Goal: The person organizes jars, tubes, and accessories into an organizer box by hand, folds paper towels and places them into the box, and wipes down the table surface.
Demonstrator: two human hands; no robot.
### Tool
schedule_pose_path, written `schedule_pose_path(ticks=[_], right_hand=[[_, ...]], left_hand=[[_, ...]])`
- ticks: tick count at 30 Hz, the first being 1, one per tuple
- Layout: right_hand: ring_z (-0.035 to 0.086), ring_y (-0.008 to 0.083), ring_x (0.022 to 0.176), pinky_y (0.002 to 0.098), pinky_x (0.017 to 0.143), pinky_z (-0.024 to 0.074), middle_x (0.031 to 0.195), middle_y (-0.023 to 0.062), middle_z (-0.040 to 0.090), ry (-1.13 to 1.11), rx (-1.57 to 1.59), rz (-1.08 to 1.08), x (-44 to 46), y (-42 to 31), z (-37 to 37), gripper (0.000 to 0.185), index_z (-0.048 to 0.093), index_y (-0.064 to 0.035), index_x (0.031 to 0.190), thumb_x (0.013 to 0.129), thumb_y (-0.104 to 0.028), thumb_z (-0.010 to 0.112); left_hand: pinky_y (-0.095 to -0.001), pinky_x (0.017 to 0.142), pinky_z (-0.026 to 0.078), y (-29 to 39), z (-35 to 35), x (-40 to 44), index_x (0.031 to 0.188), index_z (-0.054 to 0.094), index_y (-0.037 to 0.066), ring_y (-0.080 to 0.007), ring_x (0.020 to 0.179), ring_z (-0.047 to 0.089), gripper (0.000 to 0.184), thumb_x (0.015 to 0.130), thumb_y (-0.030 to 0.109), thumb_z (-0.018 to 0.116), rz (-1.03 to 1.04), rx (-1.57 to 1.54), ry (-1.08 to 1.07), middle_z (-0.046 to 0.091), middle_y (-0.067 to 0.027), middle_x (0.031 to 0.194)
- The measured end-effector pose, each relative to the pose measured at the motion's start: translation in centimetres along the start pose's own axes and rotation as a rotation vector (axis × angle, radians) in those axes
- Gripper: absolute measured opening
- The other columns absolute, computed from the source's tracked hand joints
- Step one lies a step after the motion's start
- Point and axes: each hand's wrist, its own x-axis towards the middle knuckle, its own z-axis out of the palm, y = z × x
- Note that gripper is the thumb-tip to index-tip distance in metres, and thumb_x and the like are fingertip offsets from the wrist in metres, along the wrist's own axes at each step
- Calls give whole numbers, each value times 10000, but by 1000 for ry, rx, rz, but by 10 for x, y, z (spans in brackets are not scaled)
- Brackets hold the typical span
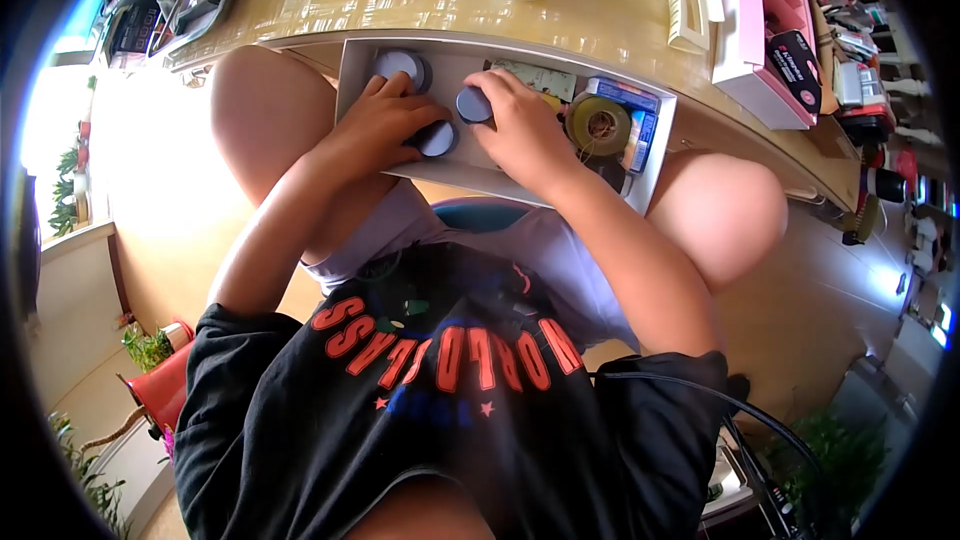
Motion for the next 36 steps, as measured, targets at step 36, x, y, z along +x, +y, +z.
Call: schedule_pose_path(ticks=[36], right_hand=[[572, 409, 1206, 450, 1020, 507, 1285, 201, 545, 104, -47, -318, 38, 2, -32, 610, 536, -62, 1348, 790, -63, 781]], left_hand=[[-395, 845, 565, -99, -170, 309, 1234, 646, 54, -257, 884, 718, 558, 767, 243, 884, -361, -9, 224, 746, -161, 1029]])
